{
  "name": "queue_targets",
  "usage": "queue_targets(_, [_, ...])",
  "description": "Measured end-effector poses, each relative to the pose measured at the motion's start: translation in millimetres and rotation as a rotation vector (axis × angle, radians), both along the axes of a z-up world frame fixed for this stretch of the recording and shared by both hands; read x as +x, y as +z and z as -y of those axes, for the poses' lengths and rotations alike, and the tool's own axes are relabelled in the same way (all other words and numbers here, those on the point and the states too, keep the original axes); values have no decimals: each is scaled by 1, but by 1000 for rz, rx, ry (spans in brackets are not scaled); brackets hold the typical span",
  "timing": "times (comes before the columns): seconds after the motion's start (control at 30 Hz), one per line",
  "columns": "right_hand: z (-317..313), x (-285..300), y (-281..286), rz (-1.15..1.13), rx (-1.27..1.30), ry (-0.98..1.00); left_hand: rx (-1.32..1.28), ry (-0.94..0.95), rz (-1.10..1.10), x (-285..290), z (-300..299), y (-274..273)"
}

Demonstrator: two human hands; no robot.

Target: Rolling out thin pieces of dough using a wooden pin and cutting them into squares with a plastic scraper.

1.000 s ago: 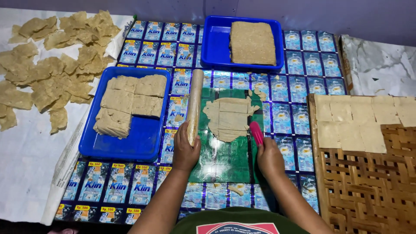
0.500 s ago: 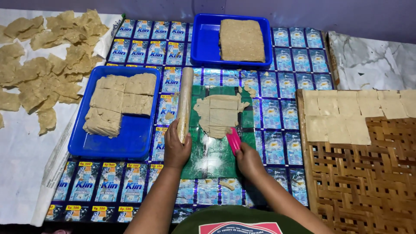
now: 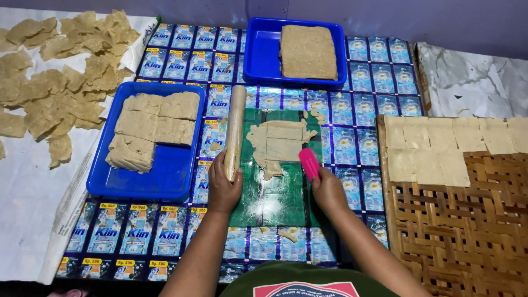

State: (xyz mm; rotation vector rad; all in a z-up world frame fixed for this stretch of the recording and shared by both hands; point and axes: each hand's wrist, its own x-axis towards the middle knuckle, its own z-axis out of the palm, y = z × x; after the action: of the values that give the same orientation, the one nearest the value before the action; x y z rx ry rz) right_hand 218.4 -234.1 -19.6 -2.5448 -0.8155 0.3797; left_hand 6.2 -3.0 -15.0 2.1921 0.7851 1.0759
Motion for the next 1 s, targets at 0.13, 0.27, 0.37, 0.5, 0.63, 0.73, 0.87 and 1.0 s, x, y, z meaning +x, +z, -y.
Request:
queue_targets(0.13, [-8, 8, 30, 9, -3, -122, -19, 2, -20, -2, 1, 2])
queue_targets(0.27, [-30, 17, 17, 48, 34, -24, -54, -8, -25, 0, 2, 7])
queue_targets(0.37, [-24, 45, -3, 45, 40, -74, -70, -10, -13, -2, 2, 8])
queue_targets(0.5, [-10, 30, 62, 159, -93, -100, -198, 10, 85, -1, -10, -21])
queue_targets(0.63, [5, -7, 109, 180, -208, -9, -241, 14, 139, -2, -5, 8])
queue_targets(0.73, [17, -8, 91, 248, -319, 136, -56, -13, -7, 11, 14, 47])
queue_targets(0.87, [15, 5, 35, 437, -406, 193, 45, -234, -257, 46, 46, 67])
queue_targets(1.0, [-21, 20, 16, 775, -296, 220, 50, -337, -477, 82, 61, 48])
